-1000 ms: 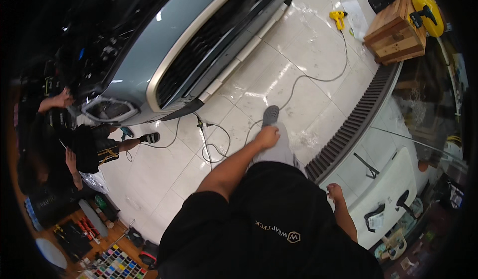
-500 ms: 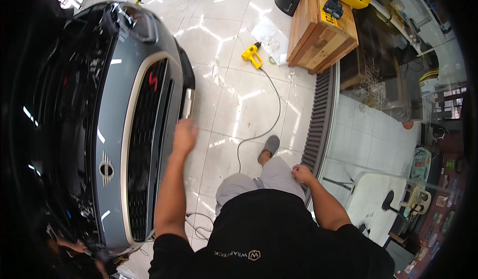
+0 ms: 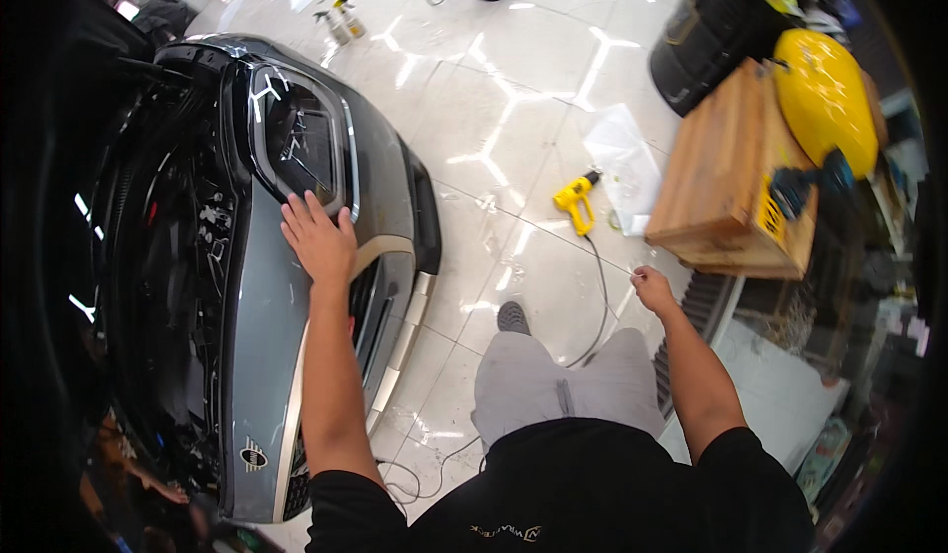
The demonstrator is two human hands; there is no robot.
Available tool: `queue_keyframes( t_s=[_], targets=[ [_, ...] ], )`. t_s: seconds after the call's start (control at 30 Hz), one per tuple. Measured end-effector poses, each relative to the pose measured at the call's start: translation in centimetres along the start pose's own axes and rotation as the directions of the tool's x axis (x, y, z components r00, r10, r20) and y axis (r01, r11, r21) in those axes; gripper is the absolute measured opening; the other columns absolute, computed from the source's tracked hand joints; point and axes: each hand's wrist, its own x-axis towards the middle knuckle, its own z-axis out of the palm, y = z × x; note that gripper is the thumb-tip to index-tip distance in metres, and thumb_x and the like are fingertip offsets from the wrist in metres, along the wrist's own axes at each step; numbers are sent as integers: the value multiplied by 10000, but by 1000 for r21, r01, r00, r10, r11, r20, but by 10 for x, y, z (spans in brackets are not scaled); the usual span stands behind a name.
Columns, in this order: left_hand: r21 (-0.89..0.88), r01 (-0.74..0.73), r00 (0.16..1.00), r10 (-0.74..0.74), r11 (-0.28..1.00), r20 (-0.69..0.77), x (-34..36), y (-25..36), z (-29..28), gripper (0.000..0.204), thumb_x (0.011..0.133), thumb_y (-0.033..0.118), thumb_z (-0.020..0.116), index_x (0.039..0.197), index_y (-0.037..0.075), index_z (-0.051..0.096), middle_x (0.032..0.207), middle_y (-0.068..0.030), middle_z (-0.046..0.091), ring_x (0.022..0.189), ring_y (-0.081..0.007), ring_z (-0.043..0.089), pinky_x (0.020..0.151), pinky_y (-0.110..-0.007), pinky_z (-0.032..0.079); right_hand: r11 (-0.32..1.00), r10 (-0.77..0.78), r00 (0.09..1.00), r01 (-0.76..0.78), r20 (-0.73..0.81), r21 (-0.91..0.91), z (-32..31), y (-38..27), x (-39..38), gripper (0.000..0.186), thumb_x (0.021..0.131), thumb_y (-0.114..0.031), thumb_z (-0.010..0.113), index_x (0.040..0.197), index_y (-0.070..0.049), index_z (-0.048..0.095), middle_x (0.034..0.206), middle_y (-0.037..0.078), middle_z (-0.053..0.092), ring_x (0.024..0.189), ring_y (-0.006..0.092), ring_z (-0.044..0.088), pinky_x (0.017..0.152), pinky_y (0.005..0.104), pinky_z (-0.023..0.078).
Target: The person applies a protective film to the front bumper and wheel arch of a car. They use a grey cloth to wipe the surface, a yellow squeegee to smooth the film, and a yellow heat gun to heat and stretch the material into place.
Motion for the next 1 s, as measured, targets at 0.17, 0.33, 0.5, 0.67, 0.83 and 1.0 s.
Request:
queue_keyframes(
  t_s=[0.17, 0.33, 0.5, 0.67, 0.83, 1.0],
  targets=[
    [298, 88, 993, -106, 950, 45, 9, 3, 23, 688, 900, 426, 578, 1480, 121, 368, 1568, -150, 271, 1453, -379, 205, 1155, -556, 167, 995, -100, 993, 98, 64, 26, 37, -18, 133, 309, 860, -190, 640, 1101, 2, 649, 903, 132, 687, 774, 210, 652, 710, 339, 524],
    [740, 170, 985, -111, 650, -129, 12, -81, 31, 684, 972, 578, 396, 1506, 158, 322, 1525, -186, 339, 1369, -446, 338, 1072, -564, 319, 987, 17, 959, 29, 284, -159, 147, 46, 312, 411, 817, -304, 671, 1100, -7, 642, 951, 185, 682, 863, 323, 661, 763, 413, 518],
    [641, -150, 986, 162, 752, 41, 31, -91, 35, 733, 992, 586, 309, 1501, 59, 301, 1526, -232, 303, 1414, -413, 256, 1146, -504, 224, 976, 69, 923, 16, 379, -216, 213, 74, 467, 447, 806, -222, 612, 1168, 33, 546, 1110, 277, 614, 1069, 415, 589, 929, 455, 481],
    [662, 54, 996, -91, 748, 21, 37, -72, 28, 751, 1004, 572, 236, 1505, 12, 247, 1540, -264, 235, 1447, -385, 185, 1180, -481, 161, 969, 133, 956, -70, 263, -235, 300, 120, 520, 525, 815, -184, 623, 1259, 41, 458, 1198, 279, 567, 1114, 417, 566, 965, 459, 456],
    [616, 167, 980, -201, 770, -14, 29, -78, 35, 759, 1002, 564, 239, 1493, -15, 252, 1557, -251, 186, 1455, -374, 154, 1190, -488, 139, 975, 58, 983, -19, 172, -219, 286, 116, 551, 578, 835, -191, 600, 1329, 15, 381, 1219, 268, 553, 1112, 423, 563, 952, 471, 461],
    [567, 120, 992, -116, 815, -44, 53, -66, 3, 700, 1005, 477, 377, 1464, -47, 309, 1538, -273, 244, 1450, -391, 175, 1180, -492, 107, 982, 147, 988, -151, 39, 112, 182, -58, 504, 437, 895, -281, 559, 1240, -28, 472, 1008, 296, 620, 964, 481, 602, 835, 528, 479]
  ],
)
